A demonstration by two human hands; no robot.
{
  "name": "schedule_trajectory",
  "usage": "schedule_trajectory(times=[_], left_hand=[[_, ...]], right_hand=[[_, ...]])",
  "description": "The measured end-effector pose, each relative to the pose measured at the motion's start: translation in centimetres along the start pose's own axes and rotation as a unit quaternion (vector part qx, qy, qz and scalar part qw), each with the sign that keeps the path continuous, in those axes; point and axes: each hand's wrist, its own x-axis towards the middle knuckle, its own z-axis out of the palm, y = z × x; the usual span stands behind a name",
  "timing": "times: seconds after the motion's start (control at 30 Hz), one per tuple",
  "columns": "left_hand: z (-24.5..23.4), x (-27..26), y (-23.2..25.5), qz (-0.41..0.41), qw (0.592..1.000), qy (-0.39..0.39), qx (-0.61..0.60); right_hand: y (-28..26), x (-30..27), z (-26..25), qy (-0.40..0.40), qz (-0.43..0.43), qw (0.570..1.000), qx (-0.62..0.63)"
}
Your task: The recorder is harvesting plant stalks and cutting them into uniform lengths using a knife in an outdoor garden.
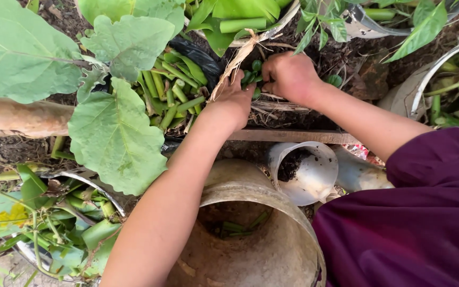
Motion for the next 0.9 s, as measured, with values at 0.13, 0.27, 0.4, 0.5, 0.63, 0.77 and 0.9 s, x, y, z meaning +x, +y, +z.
schedule_trajectory(times=[0.13, 0.27, 0.4, 0.5, 0.63, 0.77, 0.9], left_hand=[[-0.4, -0.3, 0.1, 0.007, 1.000, 0.005, 0.012], [-0.6, -0.5, -0.3, 0.019, 1.000, 0.014, 0.012], [-2.6, -2.1, -0.3, 0.050, 0.999, 0.007, -0.013], [-3.9, -3.8, 0.0, 0.067, 0.997, 0.010, -0.043], [-4.7, -6.6, 0.4, 0.057, 0.995, 0.010, -0.081], [-4.4, -9.6, 0.5, 0.031, 0.996, 0.039, -0.070], [-1.7, -10.9, 0.6, 0.113, 0.987, 0.106, -0.037]], right_hand=[[2.2, 0.1, 1.7, 0.021, -0.053, 0.998, 0.030], [2.3, -1.1, -1.0, 0.024, -0.087, 0.994, 0.069], [-0.3, -4.3, -9.1, -0.043, -0.041, 0.992, 0.109], [-4.0, -8.3, -15.4, -0.190, 0.093, 0.977, 0.017], [-6.1, -15.0, -19.3, -0.149, 0.098, 0.983, -0.029], [-8.9, -20.3, -21.5, -0.094, 0.129, 0.987, -0.012], [-10.3, -23.7, -21.4, -0.097, 0.196, 0.976, -0.005]])
